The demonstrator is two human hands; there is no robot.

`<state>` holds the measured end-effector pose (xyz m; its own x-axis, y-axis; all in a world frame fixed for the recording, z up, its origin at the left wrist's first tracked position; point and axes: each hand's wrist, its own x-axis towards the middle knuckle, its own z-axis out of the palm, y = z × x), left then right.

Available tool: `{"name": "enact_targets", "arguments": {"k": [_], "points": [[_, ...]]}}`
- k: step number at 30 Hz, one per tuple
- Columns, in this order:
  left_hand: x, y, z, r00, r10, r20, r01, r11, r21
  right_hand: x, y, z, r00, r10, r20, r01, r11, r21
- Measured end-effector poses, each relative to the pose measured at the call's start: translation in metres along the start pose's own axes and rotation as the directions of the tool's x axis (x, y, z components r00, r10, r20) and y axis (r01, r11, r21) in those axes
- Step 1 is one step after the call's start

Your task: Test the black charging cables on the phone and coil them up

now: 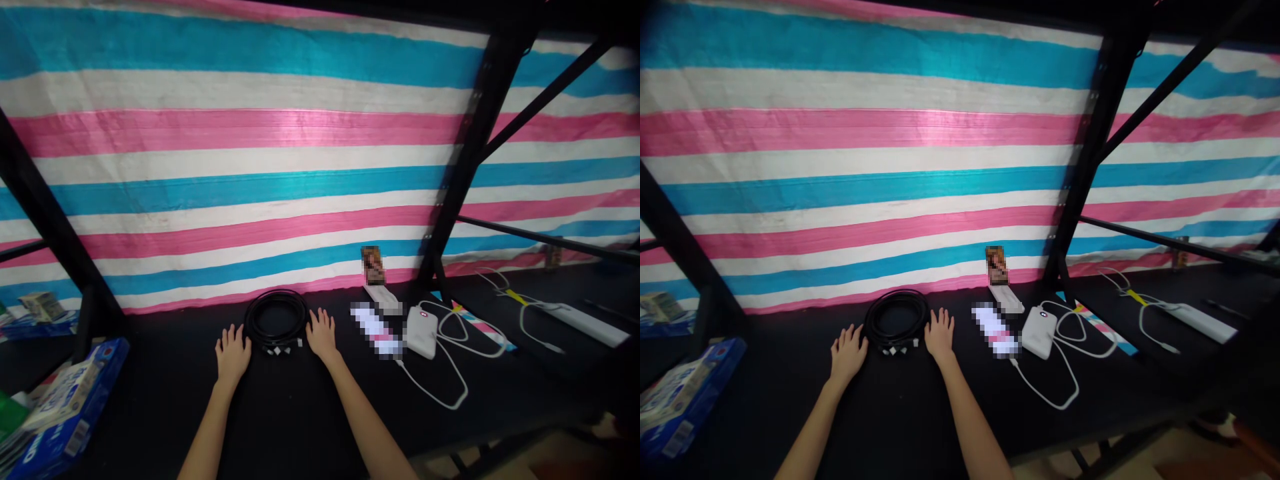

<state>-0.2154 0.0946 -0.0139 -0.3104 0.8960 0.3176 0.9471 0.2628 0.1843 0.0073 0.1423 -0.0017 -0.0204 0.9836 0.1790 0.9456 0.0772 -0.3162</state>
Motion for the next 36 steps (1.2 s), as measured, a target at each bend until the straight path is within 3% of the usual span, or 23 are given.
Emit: {"name": "enact_targets", "arguments": {"k": [21,31,34,36], "points": [[-0.001,0.002,-0.004,1.0,-0.003,-0.011,0.002,0.999,-0.041,0.0,0.001,0.004,1.0,-0.005,-0.03,0.006,1.0,0.014],[0.0,0.002,-0.011,0.998,-0.005,-0.055,-0.005,0.985,-0.17,0.001,0.001,0.003,0.999,-0.007,-0.035,0.008,1.0,0.014],[-0.001,0.009,-0.023,0.994,0.015,-0.105,-0.039,0.97,-0.239,0.001,0.001,0.003,1.0,-0.007,-0.026,0.008,1.0,0.008],[-0.004,0.018,-0.03,0.981,0.118,-0.155,-0.16,0.941,-0.298,0.001,0.001,0.003,1.0,-0.007,-0.018,0.007,1.0,0.002]]}}
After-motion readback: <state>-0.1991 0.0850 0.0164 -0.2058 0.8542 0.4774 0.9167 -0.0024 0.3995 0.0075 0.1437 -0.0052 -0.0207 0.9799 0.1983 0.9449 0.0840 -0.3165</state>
